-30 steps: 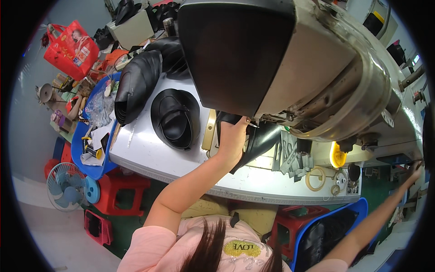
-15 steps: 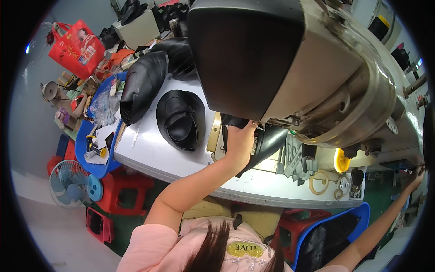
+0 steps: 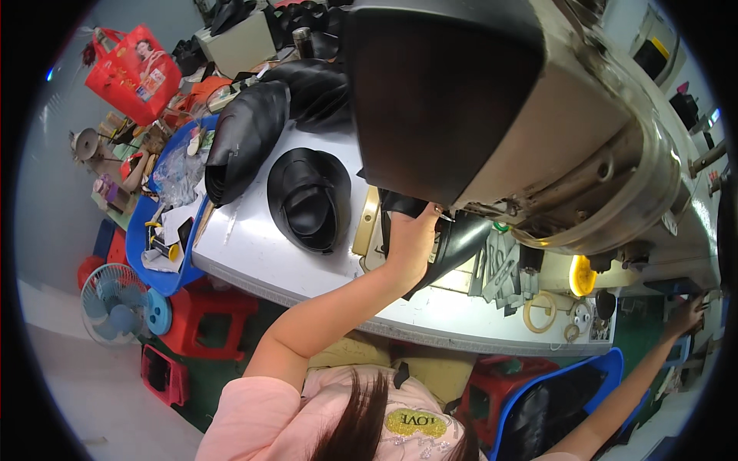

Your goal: The person sews black leather shoe uppers using a sewing machine. They repeatedly pick up a shoe, align it under the needle, sew a section, and then inspect the stitching before moving to the next shoe.

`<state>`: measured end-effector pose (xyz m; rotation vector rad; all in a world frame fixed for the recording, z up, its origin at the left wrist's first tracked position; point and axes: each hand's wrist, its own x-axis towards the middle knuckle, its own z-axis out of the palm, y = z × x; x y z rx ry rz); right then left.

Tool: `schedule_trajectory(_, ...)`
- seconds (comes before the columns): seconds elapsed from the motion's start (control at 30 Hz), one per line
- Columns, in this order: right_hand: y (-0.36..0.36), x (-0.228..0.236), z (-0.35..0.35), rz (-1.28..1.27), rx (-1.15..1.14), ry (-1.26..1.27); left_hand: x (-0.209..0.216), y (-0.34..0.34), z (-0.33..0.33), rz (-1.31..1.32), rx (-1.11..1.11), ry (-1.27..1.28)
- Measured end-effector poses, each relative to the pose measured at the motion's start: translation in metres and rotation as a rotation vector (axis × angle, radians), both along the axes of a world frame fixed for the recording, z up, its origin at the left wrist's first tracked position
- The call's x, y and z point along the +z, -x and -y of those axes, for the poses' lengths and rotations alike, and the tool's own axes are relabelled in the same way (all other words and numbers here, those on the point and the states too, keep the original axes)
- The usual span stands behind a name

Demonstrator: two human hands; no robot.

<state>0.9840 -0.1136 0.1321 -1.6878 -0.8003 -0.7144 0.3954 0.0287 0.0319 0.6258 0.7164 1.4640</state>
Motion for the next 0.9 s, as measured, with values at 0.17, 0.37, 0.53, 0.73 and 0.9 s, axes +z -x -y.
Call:
schedule_trajectory(0.17,0.094,-0.050,0.020,0.240,-0.088,0.063,0.008,-0.004,0.001,-0.088,0.007,0.112)
schedule_trajectory(0.37,0.278,-0.069,0.017,0.550,0.509,0.464,0.004,-0.002,0.001,-0.072,0.005,0.032)
schedule_trajectory(0.53,0.296,-0.083,0.009,0.564,0.431,0.401,0.004,0.001,0.000,-0.061,-0.012,0.024)
schedule_trajectory(0.73,0.294,-0.082,0.011,0.553,0.466,0.391,0.005,0.004,0.013,-0.069,-0.036,0.091)
schedule_trajectory(0.9,0.221,-0.064,0.022,0.505,0.375,0.373,0.005,0.004,0.019,-0.049,-0.058,0.096)
